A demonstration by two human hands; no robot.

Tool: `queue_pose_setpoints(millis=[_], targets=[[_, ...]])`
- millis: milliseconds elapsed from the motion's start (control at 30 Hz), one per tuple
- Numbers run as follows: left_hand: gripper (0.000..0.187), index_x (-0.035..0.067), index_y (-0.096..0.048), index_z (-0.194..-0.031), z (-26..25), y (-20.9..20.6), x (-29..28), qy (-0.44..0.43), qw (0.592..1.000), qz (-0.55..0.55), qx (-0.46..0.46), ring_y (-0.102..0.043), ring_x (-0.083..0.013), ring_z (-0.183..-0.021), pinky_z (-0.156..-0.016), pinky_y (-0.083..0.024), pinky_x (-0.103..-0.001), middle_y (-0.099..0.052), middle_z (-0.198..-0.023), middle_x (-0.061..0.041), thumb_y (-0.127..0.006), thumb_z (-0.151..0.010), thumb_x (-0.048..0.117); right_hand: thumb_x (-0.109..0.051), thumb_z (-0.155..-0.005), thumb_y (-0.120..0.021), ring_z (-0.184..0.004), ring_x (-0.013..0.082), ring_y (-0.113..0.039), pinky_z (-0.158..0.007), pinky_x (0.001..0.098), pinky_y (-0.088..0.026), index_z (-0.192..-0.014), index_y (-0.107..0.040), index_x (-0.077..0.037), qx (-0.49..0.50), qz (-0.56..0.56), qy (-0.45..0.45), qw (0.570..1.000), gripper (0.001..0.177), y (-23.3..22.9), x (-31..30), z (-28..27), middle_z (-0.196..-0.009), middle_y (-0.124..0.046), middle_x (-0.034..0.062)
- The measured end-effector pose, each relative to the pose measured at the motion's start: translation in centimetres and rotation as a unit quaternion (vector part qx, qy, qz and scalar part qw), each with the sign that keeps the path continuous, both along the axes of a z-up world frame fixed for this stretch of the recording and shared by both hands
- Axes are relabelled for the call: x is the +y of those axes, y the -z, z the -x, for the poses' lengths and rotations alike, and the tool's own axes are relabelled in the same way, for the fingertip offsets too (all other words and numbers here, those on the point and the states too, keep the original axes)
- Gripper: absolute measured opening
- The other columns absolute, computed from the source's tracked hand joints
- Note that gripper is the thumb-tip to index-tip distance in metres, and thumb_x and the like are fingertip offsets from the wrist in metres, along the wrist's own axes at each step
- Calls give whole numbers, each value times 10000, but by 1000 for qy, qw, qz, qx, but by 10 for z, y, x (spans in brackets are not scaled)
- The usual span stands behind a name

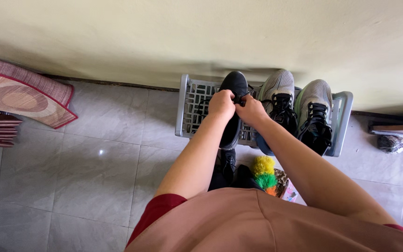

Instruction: The person unlaces a pair of black shoes and a pair of gray sneakers on a shoe rack, then relaces each shoe with its original laces. The person handles the shoes one at a time, threading the laces through the eyelets and tying them.

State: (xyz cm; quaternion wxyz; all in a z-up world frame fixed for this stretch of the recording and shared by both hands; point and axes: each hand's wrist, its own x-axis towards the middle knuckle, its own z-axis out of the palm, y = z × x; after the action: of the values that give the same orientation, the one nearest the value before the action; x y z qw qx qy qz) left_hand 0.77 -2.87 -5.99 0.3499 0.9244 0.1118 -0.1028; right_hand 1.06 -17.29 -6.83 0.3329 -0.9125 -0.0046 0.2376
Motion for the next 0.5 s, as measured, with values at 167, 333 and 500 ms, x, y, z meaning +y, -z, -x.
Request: queue_pose_setpoints(millis=[167,333,500], targets=[[158,69,-785,-995,-14,-8,4,47,989,-84,110,-714,-383,-1040,-903,-586,-453,-746,-1072,-203,-682,-875,84,-347,-831,-764,-1102,444,-661,-952,473,-533,-1229,-572,86,41,75,-78,993,619,-14,11,7,-1133,-677,313],[135,50,-772,-970,-10,-31,-3,37,992,-75,91,-709,-393,-1030,-874,-587,-473,-734,-1043,-217,-697,-867,94,-114,-917,-604,-1121,445,-683,-949,487,-565,-1087,-718,48,33,165,-7,986,261,3,13,5,-1165,-692,317],[144,95,-806,-874,6,-68,8,85,996,8,24,-737,-346,-927,-827,-580,-430,-772,-947,-158,-672,-830,63,-83,-950,-571,-822,370,-766,-751,410,-627,-969,-713,115,60,136,56,987,244,-2,-15,-10,-915,-753,299]])
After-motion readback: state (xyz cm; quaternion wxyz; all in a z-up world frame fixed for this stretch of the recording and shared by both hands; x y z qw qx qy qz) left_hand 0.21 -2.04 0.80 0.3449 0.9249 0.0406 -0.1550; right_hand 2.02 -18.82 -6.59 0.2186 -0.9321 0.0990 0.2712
